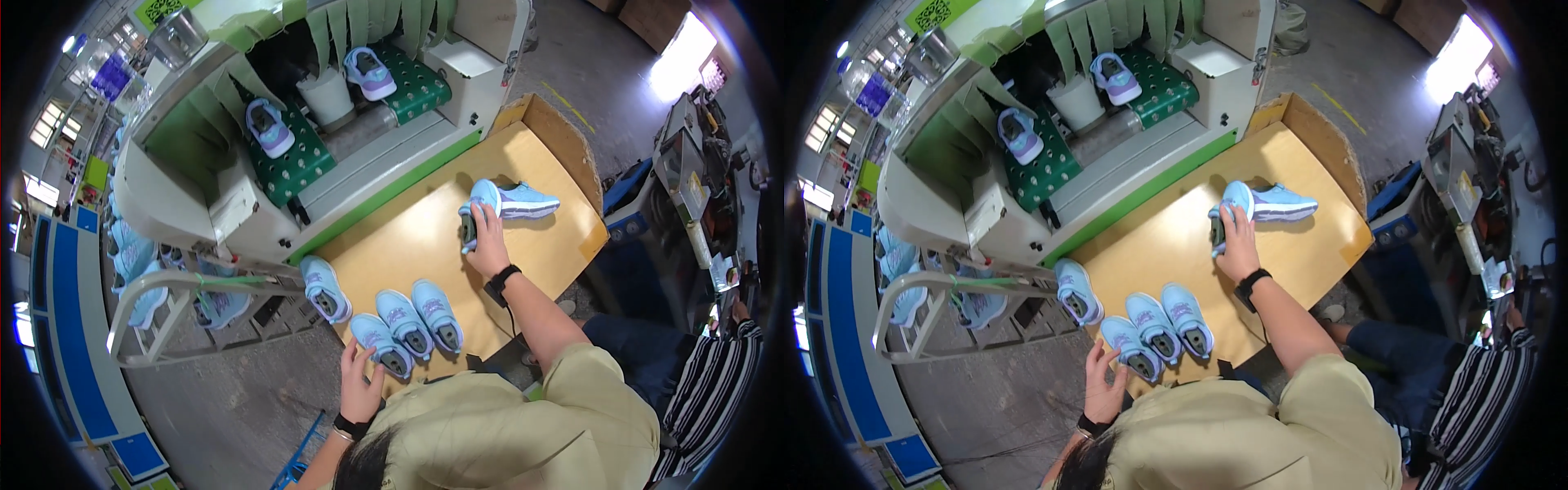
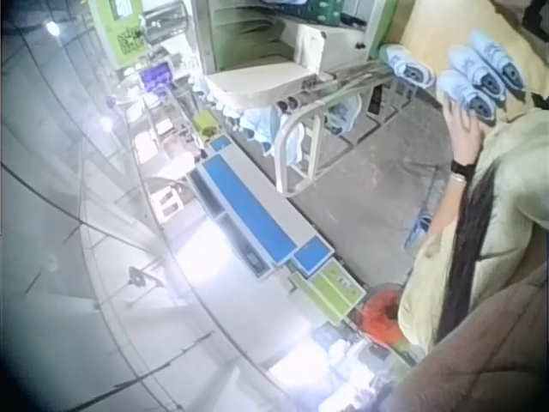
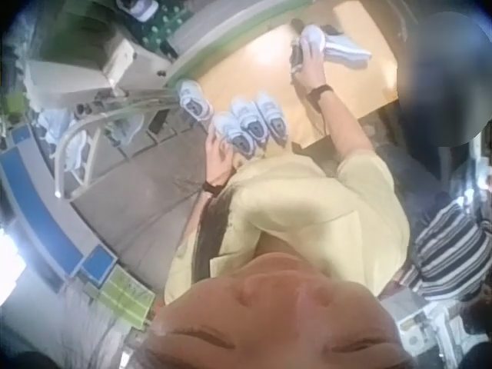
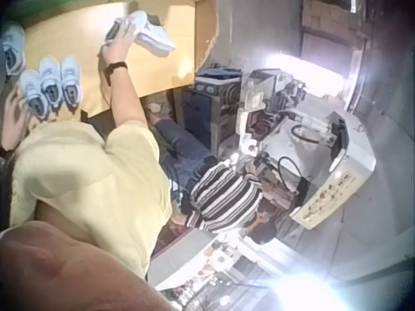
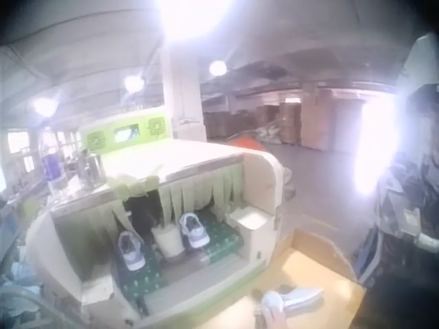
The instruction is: The recorder is sorting and placing shoes into a heat-treatment machine in a shoe factory.
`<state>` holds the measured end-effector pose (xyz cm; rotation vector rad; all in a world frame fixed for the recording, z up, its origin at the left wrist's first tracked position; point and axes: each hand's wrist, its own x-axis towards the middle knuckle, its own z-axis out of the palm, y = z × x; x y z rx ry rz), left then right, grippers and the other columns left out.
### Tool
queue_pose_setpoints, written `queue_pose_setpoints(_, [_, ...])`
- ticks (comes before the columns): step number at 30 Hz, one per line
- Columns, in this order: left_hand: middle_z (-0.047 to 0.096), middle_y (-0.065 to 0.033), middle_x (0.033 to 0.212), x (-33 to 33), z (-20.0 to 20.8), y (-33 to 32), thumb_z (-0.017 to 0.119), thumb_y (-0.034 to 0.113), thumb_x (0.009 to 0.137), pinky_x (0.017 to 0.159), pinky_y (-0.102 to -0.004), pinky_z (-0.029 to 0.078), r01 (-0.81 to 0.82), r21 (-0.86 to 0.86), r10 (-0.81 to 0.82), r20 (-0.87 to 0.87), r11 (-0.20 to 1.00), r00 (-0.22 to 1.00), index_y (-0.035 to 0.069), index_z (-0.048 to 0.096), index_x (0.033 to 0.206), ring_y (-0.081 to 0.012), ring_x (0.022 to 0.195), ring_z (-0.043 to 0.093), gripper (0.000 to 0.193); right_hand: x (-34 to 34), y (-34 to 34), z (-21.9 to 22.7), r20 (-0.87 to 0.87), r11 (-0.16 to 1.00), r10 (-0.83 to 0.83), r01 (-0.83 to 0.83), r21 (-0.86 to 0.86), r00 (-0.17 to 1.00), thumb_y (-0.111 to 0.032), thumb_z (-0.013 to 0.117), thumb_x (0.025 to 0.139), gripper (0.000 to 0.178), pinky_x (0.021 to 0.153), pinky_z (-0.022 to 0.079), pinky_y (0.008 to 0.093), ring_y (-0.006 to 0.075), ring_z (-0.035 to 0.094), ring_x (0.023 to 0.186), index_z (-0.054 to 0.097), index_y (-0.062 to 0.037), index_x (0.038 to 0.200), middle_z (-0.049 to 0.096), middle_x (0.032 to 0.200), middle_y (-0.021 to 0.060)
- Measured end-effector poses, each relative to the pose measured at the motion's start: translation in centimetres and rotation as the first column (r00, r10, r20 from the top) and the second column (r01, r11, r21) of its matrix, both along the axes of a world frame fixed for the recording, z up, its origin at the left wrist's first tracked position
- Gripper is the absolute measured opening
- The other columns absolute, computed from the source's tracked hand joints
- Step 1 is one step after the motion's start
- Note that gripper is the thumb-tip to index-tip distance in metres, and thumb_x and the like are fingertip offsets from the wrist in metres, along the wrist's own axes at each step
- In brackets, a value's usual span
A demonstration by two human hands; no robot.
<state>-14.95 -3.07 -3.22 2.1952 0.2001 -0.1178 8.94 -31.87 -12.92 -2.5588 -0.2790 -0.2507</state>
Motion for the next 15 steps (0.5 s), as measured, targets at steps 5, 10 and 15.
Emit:
queue_pose_setpoints(5, [0.039,-0.0184,0.139,0.0,-0.3,-0.3,0.062,0.008,0.084,0.107,-0.0416,0.033,0.023,-0.006,-0.023,0.015,1.000,1.000,0.005,0.055,0.121,-0.0364,0.130,0.038,0.037,-7.2,-0.6,-1.3,-0.017,0.963,-0.047,0.050,0.264,0.999,-0.009,0.074,0.063,0.090,0.105,0.035,0.0455,0.0436,0.035,0.125,0.027,-0.0049,0.139,0.034,0.131,0.0241])
queue_pose_setpoints(10, [0.030,-0.0236,0.146,0.9,-1.7,-1.2,0.065,0.019,0.085,0.108,-0.0465,0.030,0.101,0.041,-0.100,-0.023,0.994,0.995,0.006,0.053,0.126,-0.0411,0.133,0.034,0.045,-14.0,-3.1,-1.2,-0.333,0.880,0.138,0.039,0.474,0.933,-0.006,0.070,0.068,0.079,0.098,0.042,0.0394,0.0356,0.045,0.114,0.028,-0.0049,0.136,0.039,0.122,0.0207])
queue_pose_setpoints(15, [0.021,-0.0262,0.150,1.4,-5.1,-1.3,0.070,0.038,0.080,0.109,-0.0569,0.019,0.244,0.268,-0.220,-0.117,0.932,0.968,0.012,0.030,0.146,-0.0490,0.138,0.017,0.082,-14.0,-5.7,0.4,-0.501,0.888,0.403,-0.195,0.416,0.766,-0.013,0.073,0.072,0.074,0.099,0.042,0.0382,0.0360,0.047,0.119,0.034,-0.0072,0.134,0.045,0.122,0.0209])
